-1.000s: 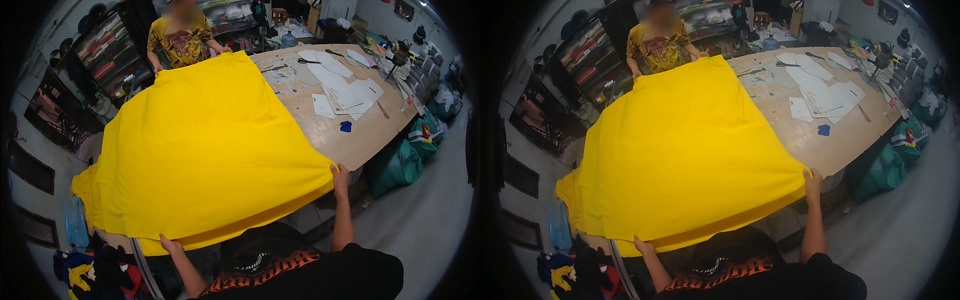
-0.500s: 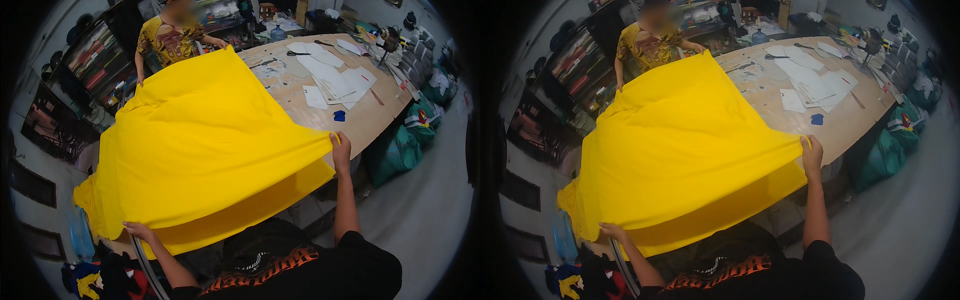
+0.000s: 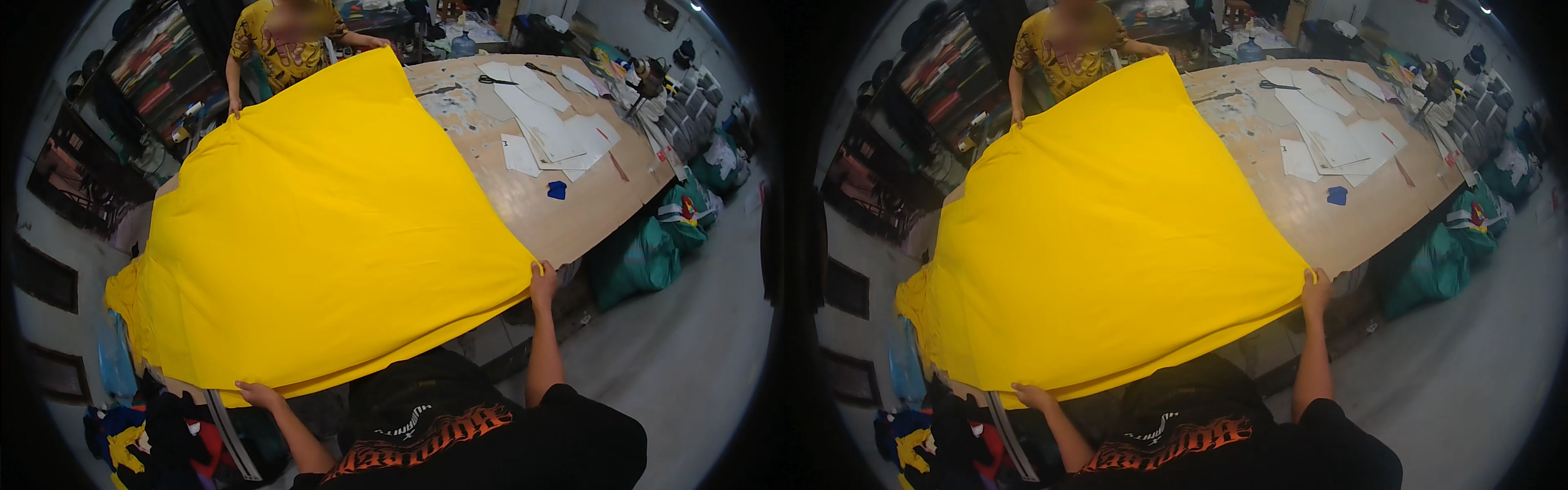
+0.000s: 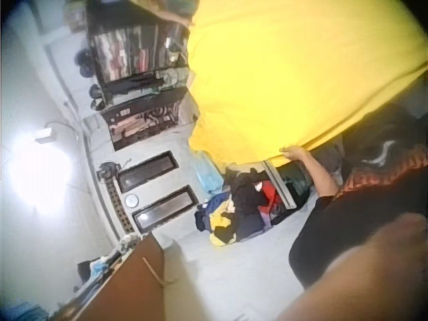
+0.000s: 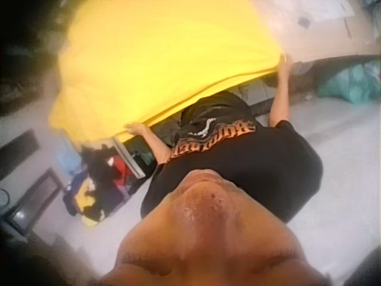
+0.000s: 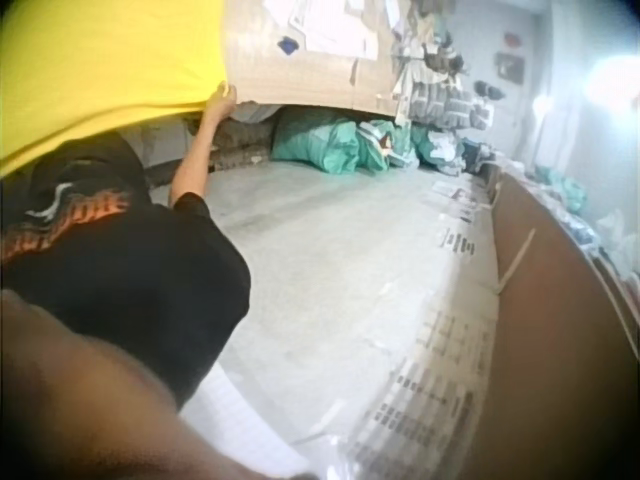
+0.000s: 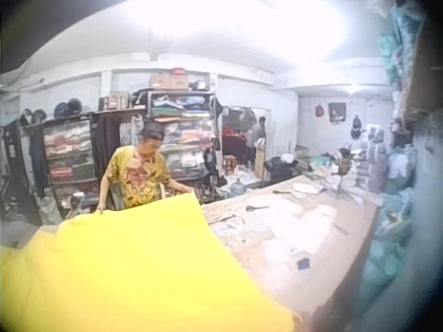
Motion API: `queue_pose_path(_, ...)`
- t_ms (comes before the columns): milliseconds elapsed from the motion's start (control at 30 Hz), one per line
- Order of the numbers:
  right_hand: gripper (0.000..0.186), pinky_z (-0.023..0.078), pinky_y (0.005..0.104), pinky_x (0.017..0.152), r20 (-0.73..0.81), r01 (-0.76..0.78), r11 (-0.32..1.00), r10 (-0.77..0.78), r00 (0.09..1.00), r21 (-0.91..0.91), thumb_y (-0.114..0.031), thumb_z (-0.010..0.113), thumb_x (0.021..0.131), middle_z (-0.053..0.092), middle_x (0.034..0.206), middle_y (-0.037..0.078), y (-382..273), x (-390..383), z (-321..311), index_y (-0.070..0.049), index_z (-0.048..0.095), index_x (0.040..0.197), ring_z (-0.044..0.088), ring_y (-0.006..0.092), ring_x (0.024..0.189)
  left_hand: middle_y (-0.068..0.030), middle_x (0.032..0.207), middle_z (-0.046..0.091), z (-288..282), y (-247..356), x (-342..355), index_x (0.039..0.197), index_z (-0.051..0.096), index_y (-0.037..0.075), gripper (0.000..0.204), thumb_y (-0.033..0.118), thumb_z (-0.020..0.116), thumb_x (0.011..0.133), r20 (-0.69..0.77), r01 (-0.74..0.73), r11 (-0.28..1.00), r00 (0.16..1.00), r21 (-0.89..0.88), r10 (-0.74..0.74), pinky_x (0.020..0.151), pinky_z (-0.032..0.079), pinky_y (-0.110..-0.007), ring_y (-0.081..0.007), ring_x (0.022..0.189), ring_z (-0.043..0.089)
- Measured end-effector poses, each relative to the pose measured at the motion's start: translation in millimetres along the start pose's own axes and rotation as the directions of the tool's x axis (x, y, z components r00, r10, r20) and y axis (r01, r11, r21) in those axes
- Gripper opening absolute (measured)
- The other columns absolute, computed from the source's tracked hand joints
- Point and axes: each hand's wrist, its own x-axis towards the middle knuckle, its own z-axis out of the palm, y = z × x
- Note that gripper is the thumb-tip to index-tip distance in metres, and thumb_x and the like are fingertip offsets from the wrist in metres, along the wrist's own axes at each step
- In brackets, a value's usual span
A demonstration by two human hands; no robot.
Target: The person lays out a large yellow fabric on a table and uses a rotary cutter with a straight edge to cut the fabric into sections. They repeatedly align the fabric and make cuts, then move to tie a green sack on a scooter.
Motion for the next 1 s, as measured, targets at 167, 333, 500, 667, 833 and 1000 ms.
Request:
queue_pose_path(167, 0.027, 0.050, 0.0475, 0.078, 0.121, -0.090, 0.993, 0.100, 0.988, -0.081, -0.029, 0.066, 0.096, 0.070, 0.098, 0.022, -4.1, -3.2, 1.5, -0.004, 0.065, 0.106, 0.067, 0.0423, 0.093, -0.0335, 0.115, 0.064, 5.6, -24.4, 31.0, 0.115, 0.059, -0.017, 0.066, 0.046, 0.040, 0.110, 0.118, 0.090, 0.992, 0.988, 0.092, -0.100, 0.089, 0.050, -0.047, -0.0434, 0.100, 0.063)
queue_pose_path(333, 0.035, 0.052, 0.0503, 0.085, 0.139, -0.178, 0.960, 0.210, 0.968, -0.214, -0.037, 0.067, 0.095, 0.070, 0.109, 0.023, -11.9, -15.1, -0.7, -0.006, 0.064, 0.111, 0.066, 0.0445, 0.104, -0.0292, 0.120, 0.064, 8.1, -22.3, 41.4, 0.119, 0.058, -0.016, 0.063, 0.045, 0.048, 0.107, 0.167, 0.252, 0.965, 0.957, -0.071, -0.237, 0.089, 0.052, -0.045, -0.0410, 0.101, 0.064)
queue_pose_path(500, 0.036, 0.052, 0.0493, 0.086, 0.014, -0.167, 0.975, 0.170, 0.985, -0.145, -0.034, 0.066, 0.096, 0.070, 0.109, 0.024, 20.8, -23.7, 10.2, -0.001, 0.063, 0.109, 0.067, 0.0432, 0.104, -0.0278, 0.124, 0.064, 1.2, -3.6, 55.5, 0.126, 0.056, -0.016, 0.063, 0.044, 0.047, 0.108, 0.142, 0.206, 0.977, 0.970, -0.049, -0.197, 0.090, 0.053, -0.045, -0.0396, 0.103, 0.065)
queue_pose_path(667, 0.023, 0.050, 0.0435, 0.074, -0.002, -0.095, 0.995, 0.095, 0.995, 0.017, -0.022, 0.064, 0.098, 0.068, 0.091, 0.024, -18.4, -4.8, -12.6, 0.002, 0.062, 0.099, 0.068, 0.0393, 0.085, -0.0298, 0.128, 0.063, -11.4, 20.7, 62.6, 0.130, 0.055, -0.018, 0.064, 0.041, 0.038, 0.111, -0.004, -0.106, 0.994, 0.994, 0.010, 0.106, 0.094, 0.052, -0.044, -0.0408, 0.109, 0.065)
queue_pose_path(833, 0.022, 0.046, 0.0383, 0.064, -0.291, 0.133, 0.988, -0.105, 0.951, 0.080, -0.021, 0.064, 0.099, 0.063, 0.075, 0.017, -55.9, -7.4, -38.2, 0.000, 0.062, 0.095, 0.061, 0.0296, 0.068, -0.0347, 0.127, 0.062, -39.3, 35.2, 18.7, 0.129, 0.055, -0.019, 0.066, 0.041, 0.035, 0.112, -0.046, -0.049, 0.973, 0.998, -0.224, 0.040, 0.098, 0.050, -0.045, -0.0452, 0.113, 0.063)
queue_pose_path(1000, 0.022, 0.050, 0.0464, 0.071, -0.169, 0.081, 0.985, -0.106, 0.980, -0.150, -0.025, 0.063, 0.099, 0.071, 0.089, 0.022, 18.7, -10.9, -23.2, -0.003, 0.064, 0.100, 0.069, 0.0413, 0.084, -0.0375, 0.118, 0.065, -30.0, -32.7, 24.9, 0.121, 0.060, -0.020, 0.067, 0.042, 0.037, 0.110, 0.035, -0.040, 0.976, 0.999, 0.215, 0.033, 0.095, 0.049, -0.050, -0.0506, 0.109, 0.063)
